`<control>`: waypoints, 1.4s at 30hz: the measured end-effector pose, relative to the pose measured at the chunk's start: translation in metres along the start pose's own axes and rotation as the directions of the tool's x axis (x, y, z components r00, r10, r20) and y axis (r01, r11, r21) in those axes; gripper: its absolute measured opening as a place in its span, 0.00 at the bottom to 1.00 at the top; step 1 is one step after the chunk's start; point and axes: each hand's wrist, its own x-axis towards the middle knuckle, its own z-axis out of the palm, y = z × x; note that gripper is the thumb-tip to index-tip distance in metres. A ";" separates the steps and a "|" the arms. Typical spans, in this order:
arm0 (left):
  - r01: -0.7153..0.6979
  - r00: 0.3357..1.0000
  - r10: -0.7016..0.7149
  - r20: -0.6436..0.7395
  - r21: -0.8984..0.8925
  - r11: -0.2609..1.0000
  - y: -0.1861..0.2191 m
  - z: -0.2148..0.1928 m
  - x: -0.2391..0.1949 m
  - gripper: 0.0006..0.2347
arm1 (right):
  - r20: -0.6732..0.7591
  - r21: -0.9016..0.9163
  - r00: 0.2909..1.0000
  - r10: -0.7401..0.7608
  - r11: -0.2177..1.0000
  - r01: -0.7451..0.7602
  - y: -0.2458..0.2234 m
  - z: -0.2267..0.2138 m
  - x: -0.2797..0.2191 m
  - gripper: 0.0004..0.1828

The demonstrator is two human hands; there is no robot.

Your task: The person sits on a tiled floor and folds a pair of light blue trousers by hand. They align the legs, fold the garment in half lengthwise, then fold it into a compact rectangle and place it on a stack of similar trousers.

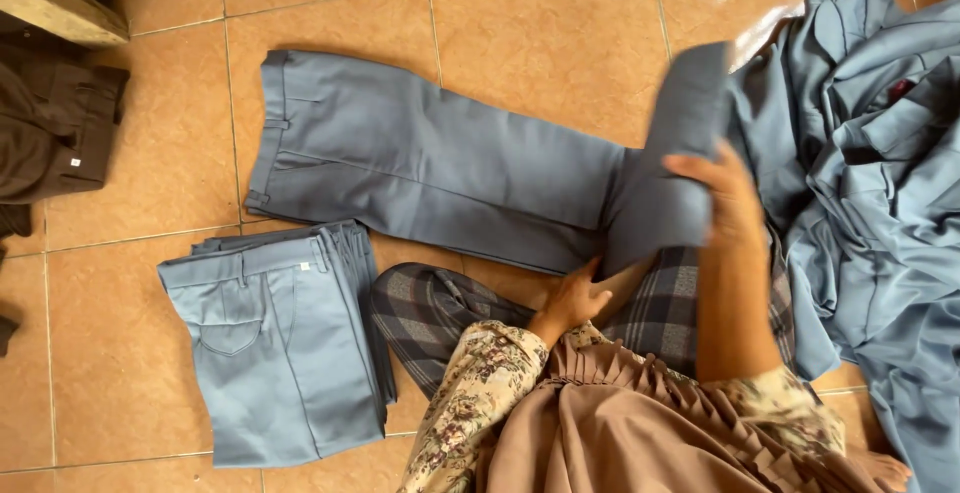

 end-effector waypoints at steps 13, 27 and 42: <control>0.704 0.709 -0.362 0.605 -0.633 0.321 -0.170 0.045 0.020 0.28 | 0.298 -0.220 0.954 -0.031 0.970 0.101 0.203 0.054 0.091 0.37; 0.559 0.718 -0.454 -0.527 0.049 0.828 -0.186 -0.172 0.042 0.29 | -0.103 -0.771 0.993 -0.060 0.635 -0.042 0.238 -0.083 0.095 0.28; 0.739 0.603 -0.648 -0.466 0.020 0.674 -0.084 -0.225 -0.007 0.44 | -0.133 -0.584 0.974 0.183 0.779 -0.226 0.279 -0.085 0.095 0.25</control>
